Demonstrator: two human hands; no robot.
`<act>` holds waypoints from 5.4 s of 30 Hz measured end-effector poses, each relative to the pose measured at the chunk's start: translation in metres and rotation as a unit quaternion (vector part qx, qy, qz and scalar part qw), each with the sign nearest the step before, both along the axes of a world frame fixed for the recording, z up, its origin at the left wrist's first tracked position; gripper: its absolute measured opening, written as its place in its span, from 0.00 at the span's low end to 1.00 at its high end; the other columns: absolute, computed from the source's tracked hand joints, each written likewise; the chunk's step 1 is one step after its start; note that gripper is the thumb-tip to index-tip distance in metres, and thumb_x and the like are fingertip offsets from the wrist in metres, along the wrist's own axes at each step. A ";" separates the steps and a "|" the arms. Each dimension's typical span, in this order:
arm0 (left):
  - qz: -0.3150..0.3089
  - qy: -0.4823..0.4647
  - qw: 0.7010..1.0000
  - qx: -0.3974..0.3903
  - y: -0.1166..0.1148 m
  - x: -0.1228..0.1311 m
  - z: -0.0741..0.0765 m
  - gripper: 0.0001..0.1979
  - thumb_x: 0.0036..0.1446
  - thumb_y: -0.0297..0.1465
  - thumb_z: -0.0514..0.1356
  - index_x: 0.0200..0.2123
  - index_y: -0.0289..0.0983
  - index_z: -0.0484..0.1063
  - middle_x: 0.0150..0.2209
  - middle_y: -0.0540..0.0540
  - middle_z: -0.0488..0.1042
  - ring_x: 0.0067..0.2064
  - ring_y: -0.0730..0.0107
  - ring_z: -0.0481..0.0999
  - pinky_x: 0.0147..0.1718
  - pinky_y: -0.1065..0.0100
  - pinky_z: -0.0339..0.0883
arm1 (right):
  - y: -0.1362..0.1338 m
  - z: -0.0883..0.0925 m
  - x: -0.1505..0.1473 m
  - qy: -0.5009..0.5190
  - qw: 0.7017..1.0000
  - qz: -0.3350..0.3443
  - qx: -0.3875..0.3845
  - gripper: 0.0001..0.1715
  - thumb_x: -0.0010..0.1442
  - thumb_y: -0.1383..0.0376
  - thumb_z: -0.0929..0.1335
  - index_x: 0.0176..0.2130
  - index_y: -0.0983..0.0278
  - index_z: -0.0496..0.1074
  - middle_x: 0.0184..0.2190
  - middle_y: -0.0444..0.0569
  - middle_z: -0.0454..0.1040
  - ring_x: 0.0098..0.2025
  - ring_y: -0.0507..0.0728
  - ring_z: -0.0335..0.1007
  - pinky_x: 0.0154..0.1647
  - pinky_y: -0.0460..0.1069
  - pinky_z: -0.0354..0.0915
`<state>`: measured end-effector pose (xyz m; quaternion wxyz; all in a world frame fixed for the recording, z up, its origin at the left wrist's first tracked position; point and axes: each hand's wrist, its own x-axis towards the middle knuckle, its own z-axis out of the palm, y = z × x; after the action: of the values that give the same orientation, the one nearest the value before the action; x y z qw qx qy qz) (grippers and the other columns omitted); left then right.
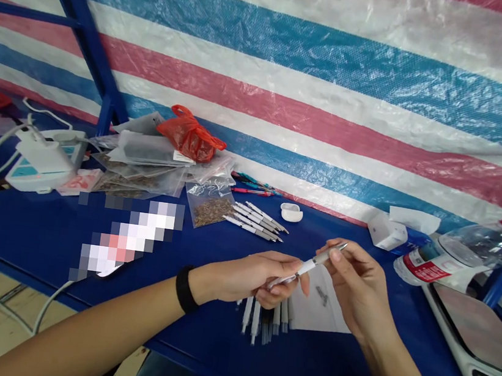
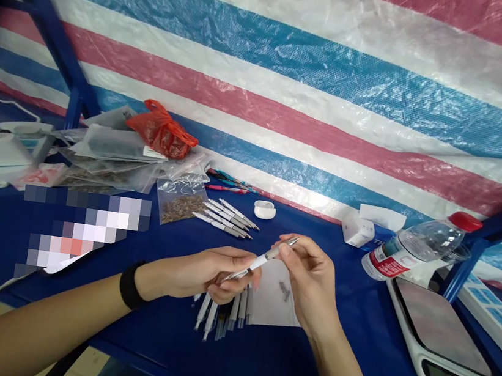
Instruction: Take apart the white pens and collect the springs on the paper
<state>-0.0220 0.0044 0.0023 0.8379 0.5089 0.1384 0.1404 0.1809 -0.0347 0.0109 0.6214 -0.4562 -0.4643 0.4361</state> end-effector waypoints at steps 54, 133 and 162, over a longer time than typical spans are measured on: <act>0.063 0.047 0.993 0.087 0.004 -0.001 -0.003 0.13 0.72 0.40 0.54 0.47 0.38 0.69 0.22 0.59 0.51 0.20 0.79 0.44 0.18 0.76 0.43 | 0.007 0.013 0.013 0.172 0.982 -0.074 0.036 0.23 0.38 0.60 0.85 0.35 0.54 0.80 0.33 0.37 0.80 0.38 0.51 0.77 0.48 0.48 0.74; 0.135 0.509 0.634 0.566 0.021 -0.029 0.009 0.10 0.69 0.31 0.53 0.34 0.40 0.70 0.29 0.48 0.75 0.31 0.61 0.74 0.27 0.66 0.53 | -0.001 -0.006 -0.015 -0.197 0.955 0.084 -0.206 0.24 0.45 0.47 0.80 0.25 0.64 0.77 0.20 0.41 0.64 0.25 0.50 0.59 0.28 0.49 0.58; 0.259 0.390 0.506 0.724 -0.101 -0.037 -0.031 0.10 0.53 0.21 0.54 0.25 0.41 0.65 0.20 0.53 0.68 0.19 0.67 0.71 0.19 0.63 0.53 | -0.003 -0.012 -0.006 -0.373 0.927 0.019 -0.043 0.22 0.59 0.45 0.72 0.38 0.60 0.78 0.24 0.43 0.70 0.25 0.53 0.64 0.28 0.49 0.64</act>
<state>-0.0593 -0.0961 -0.0291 -0.0350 0.8835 0.4268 0.1899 0.1749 -0.0374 -0.0006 0.3748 -0.6035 -0.6517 0.2657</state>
